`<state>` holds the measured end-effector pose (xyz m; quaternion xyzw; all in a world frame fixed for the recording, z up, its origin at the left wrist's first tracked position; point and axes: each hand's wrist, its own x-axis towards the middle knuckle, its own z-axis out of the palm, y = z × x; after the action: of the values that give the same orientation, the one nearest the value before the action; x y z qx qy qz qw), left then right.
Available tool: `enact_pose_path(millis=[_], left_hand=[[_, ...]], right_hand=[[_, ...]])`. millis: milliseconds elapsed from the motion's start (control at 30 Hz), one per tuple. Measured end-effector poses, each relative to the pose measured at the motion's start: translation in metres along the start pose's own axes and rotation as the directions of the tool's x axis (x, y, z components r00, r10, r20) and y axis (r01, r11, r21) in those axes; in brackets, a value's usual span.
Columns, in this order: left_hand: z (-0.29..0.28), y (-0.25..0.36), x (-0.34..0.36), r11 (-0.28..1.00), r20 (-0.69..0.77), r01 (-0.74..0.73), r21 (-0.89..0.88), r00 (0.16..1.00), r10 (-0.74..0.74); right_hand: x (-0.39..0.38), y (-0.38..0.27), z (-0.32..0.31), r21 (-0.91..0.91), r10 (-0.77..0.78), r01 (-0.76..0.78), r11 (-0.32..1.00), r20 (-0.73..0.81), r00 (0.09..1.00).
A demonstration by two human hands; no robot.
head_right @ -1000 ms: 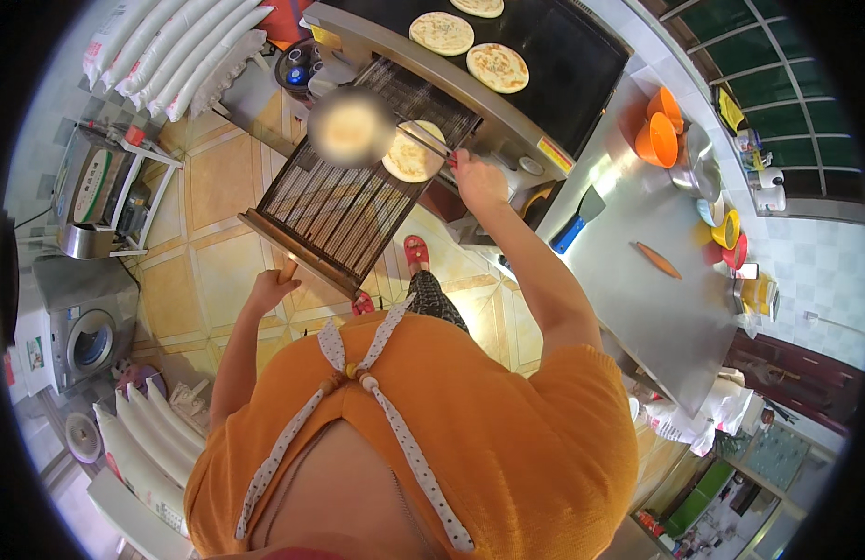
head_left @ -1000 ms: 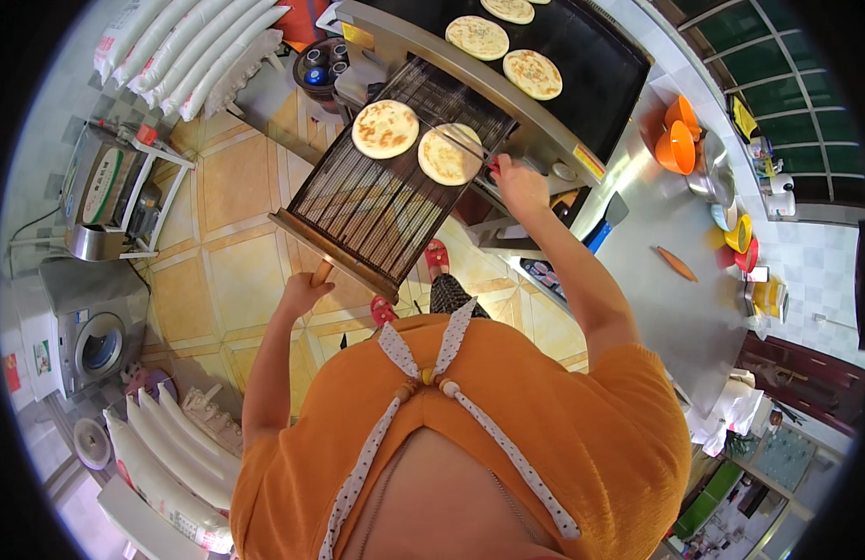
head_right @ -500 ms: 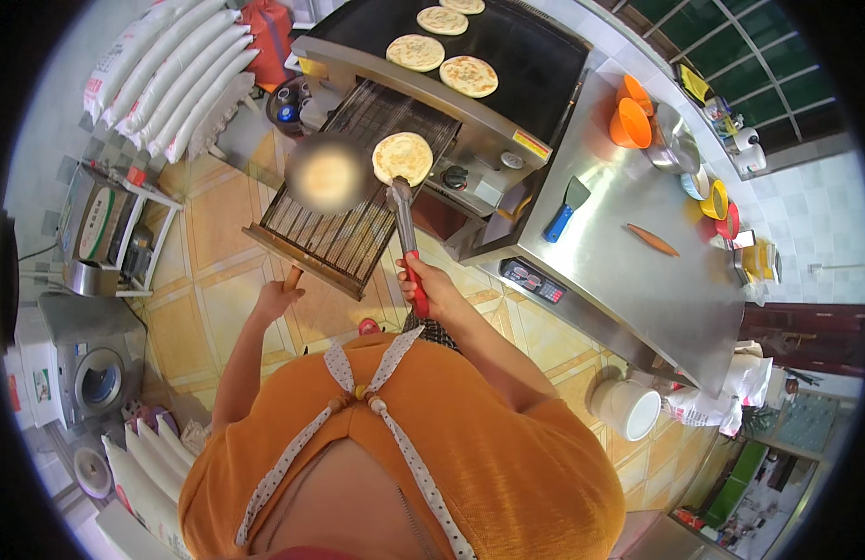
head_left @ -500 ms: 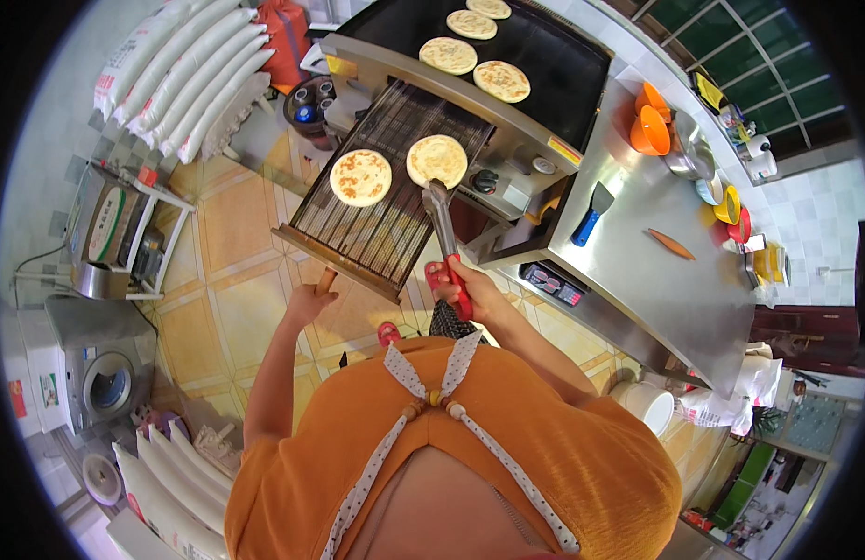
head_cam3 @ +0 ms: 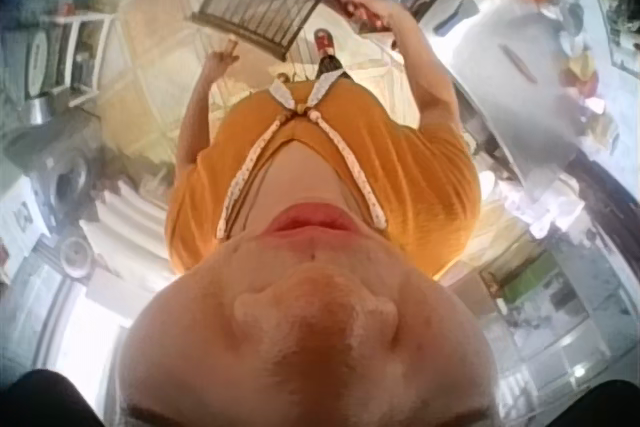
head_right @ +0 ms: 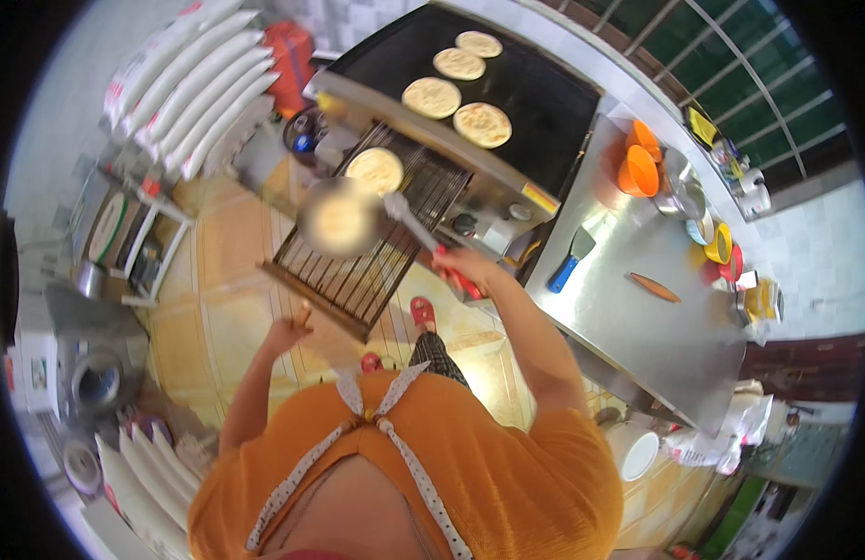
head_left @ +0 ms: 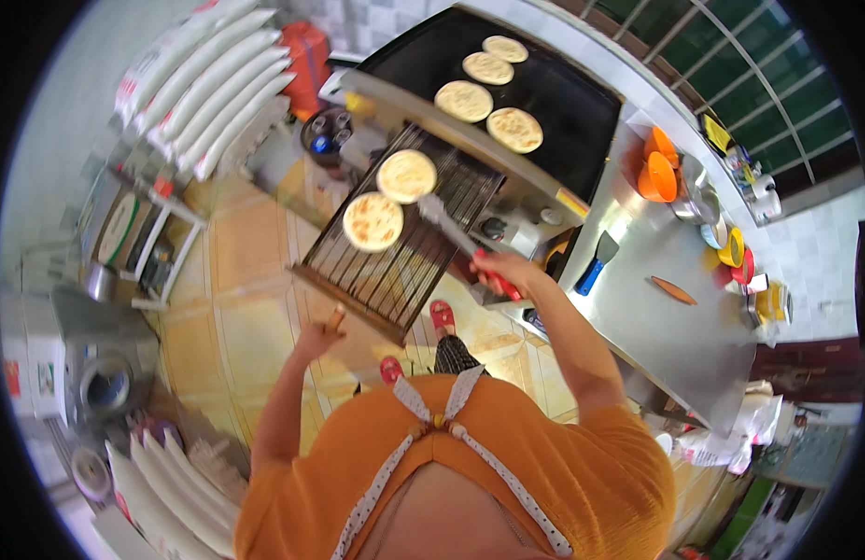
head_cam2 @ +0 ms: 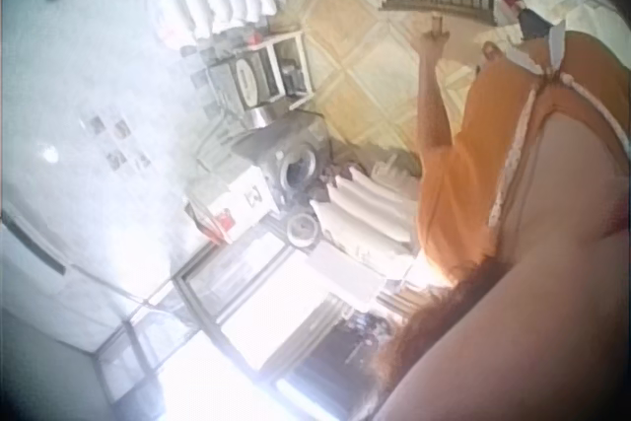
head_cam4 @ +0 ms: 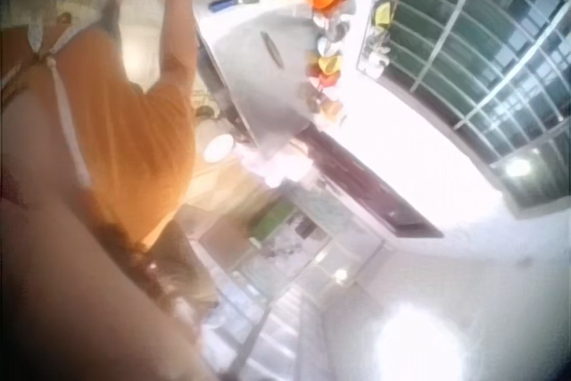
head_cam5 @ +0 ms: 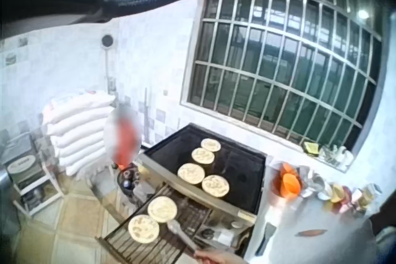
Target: The person flips round flatbreads on a flat-top griddle using a spatula and tongs. They then transfer the cooked bread to a wire rack and pack several pieces into a plastic bag for a customer.
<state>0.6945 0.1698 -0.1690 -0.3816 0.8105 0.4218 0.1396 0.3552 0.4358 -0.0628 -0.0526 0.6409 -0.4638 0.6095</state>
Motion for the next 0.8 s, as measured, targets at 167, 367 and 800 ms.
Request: enact_pose_path(millis=[167,367,800], left_hand=[[0.0,0.004,-0.001,0.987,0.056,0.062,0.149,0.996,-0.071],[-0.006,0.016,-0.003,0.987,0.044,0.103,0.12,0.993,-0.109],[-0.006,0.018,-0.015,0.986,0.002,0.124,0.11,0.992,-0.125]], right_hand=[[-0.089,-0.075,-0.061,-0.154,-0.09,0.084,0.985,-0.028,0.996],[0.022,-0.176,-0.222,0.17,-0.205,0.25,0.953,-0.246,0.947],[0.216,-0.298,-0.292,0.48,-0.275,0.263,0.837,-0.046,0.96]])
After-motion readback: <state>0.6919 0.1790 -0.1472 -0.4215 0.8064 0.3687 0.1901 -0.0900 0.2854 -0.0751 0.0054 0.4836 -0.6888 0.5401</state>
